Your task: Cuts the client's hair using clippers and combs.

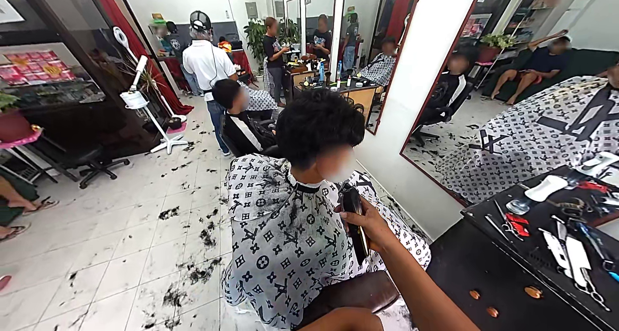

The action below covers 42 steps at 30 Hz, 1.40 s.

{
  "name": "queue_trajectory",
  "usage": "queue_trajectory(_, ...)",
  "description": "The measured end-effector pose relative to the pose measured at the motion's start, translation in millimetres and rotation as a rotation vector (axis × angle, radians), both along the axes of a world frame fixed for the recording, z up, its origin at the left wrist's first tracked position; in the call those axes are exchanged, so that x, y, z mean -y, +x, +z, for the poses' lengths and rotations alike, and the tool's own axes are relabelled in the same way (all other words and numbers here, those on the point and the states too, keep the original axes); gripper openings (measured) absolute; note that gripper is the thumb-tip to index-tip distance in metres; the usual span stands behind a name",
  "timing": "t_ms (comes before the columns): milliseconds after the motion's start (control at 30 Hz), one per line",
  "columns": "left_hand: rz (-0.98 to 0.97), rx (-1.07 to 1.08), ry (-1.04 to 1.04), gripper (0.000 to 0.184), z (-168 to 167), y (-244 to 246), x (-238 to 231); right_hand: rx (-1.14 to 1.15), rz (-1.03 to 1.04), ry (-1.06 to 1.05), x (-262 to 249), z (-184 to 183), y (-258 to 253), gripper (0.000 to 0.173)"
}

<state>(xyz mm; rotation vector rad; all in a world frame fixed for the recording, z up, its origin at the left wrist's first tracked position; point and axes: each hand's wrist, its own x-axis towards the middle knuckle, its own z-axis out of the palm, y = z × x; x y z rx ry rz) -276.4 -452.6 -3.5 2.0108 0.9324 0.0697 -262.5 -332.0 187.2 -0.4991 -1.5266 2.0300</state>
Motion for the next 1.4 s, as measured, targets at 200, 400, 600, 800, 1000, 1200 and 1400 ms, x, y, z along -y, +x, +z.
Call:
queue_trajectory(200, 0.467, -0.285, 0.012, 0.024, 41.5, 16.4, -25.6, 0.058, 0.054, 0.062, -14.5, 9.4, 7.4, 0.064)
queue_trajectory(400, 0.614, -0.043, -0.044, 0.031, 83.6, -8.8, -21.4, 0.104, 0.065, 0.12, -44.5, 12.3, 16.3, 0.055)
queue_trajectory(600, 1.024, 0.149, 0.198, 0.031, 194.2, -82.7, -3.5, 0.074, 0.132, 0.139, -70.5, 16.2, 14.8, 0.047)
queue_trajectory(800, 1.498, 0.038, 1.159, 0.028, 222.5, -134.8, -53.0, -0.019, 0.223, -0.074, -77.8, 23.5, -9.8, 0.048)
queue_trajectory(1000, 1.471, -0.038, 1.389, 0.019, 212.2, -152.1, -85.4, -0.066, 0.22, -0.06, -77.9, 26.0, -28.6, 0.044)
queue_trajectory(1200, 1.57, -0.001, 1.373, 0.019, 203.2, -157.1, -82.5, -0.116, 0.252, -0.12, -74.8, 26.5, -37.8, 0.037)
queue_trajectory(1400, 1.584, 0.012, 1.355, 0.019, 201.4, -162.6, -81.9, -0.109, 0.266, -0.198, -70.8, 28.5, -40.8, 0.035)
